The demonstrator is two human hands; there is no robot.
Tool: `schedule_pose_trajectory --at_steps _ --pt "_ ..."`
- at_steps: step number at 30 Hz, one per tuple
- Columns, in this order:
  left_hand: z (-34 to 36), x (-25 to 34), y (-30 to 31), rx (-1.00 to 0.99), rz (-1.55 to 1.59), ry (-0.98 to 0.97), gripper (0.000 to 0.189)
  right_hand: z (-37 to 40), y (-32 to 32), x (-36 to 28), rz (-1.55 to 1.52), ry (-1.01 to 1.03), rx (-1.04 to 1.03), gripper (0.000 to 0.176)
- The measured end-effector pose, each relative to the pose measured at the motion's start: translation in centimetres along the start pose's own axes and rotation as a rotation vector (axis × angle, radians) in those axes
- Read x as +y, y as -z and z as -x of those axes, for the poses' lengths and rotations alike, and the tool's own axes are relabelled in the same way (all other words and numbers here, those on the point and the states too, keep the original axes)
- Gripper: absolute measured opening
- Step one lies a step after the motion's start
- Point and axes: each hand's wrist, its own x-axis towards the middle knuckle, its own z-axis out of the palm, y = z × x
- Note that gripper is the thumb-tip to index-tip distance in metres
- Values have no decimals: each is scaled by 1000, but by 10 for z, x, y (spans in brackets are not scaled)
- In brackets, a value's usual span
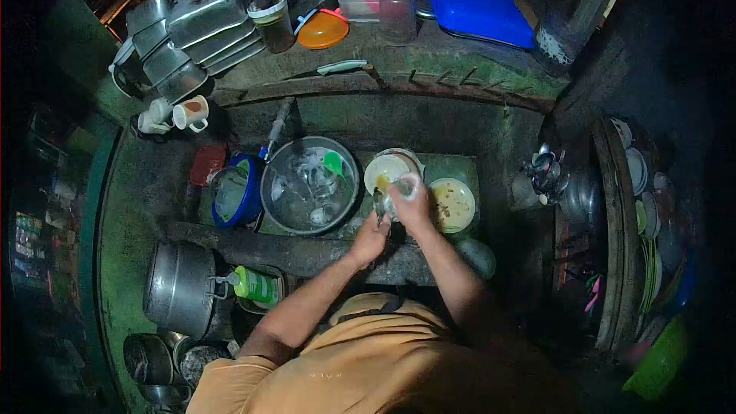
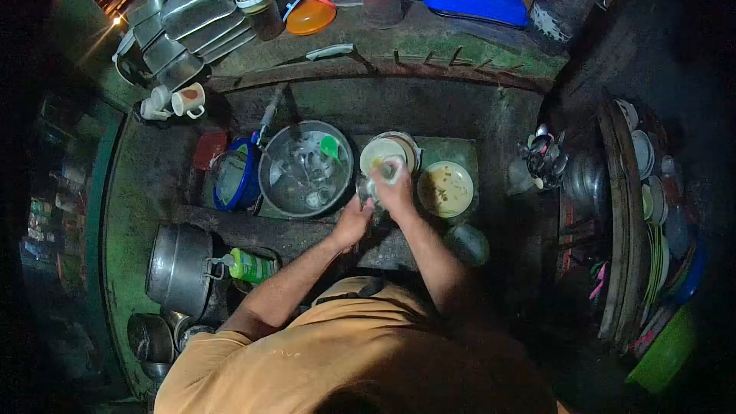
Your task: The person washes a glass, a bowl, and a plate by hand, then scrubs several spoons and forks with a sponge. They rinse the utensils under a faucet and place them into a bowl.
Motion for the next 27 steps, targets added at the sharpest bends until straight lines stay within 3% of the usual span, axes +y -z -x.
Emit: schedule_pose_trajectory --at_steps 1,3,5,7,9,12,14,15,16,17,19,20,21,23,24,25,27 --pt "12 23 2 -57 25 95 31 -8 0 0 -1 2 0 28" --pt "12 15 2 -27 59 40 29 -22 5 4 274 338 -62 24" --pt "7 5 0 -1 100 -14 27 -32 7 7 324 291 -78 24" --pt "0 13 3 136 47 -377 20 -31 4 -1 110 145 73 25" --pt "2 26 10 144 -7 -227 16 -23 -1 -1 132 192 -88 37" --pt "2 26 13 128 -3 -288 14 -38 -3 5 279 139 55 35" --pt "7 46 18 73 98 -206 13 -45 5 6 -30 -132 120 38" --pt "10 54 21 32 186 -112 12 -46 9 12 -483 -290 64 41" --pt "12 57 24 -37 365 32 6 -48 22 12 -773 -385 -107 42" --pt "13 57 27 -33 366 27 6 -46 32 13 -1060 -480 -283 44" --pt "13 57 33 -141 815 279 5 -26 45 -15 -1222 -491 -361 42" --pt "10 48 38 -306 974 299 4 -17 50 -23 -1382 -509 -439 40" --pt "4 45 40 -505 1057 315 3 -14 50 -17 -1380 -506 -440 40" --pt "3 35 38 -602 1228 435 4 -13 46 -3 -1333 -387 -570 34" --pt "6 39 37 -513 1078 381 4 -16 44 -12 -1236 -464 -428 27" --pt "9 43 36 -425 925 326 4 -19 42 -12 -1241 -456 -433 27" --pt "11 49 22 -195 584 192 6 -23 37 -5 -704 -256 -386 20"
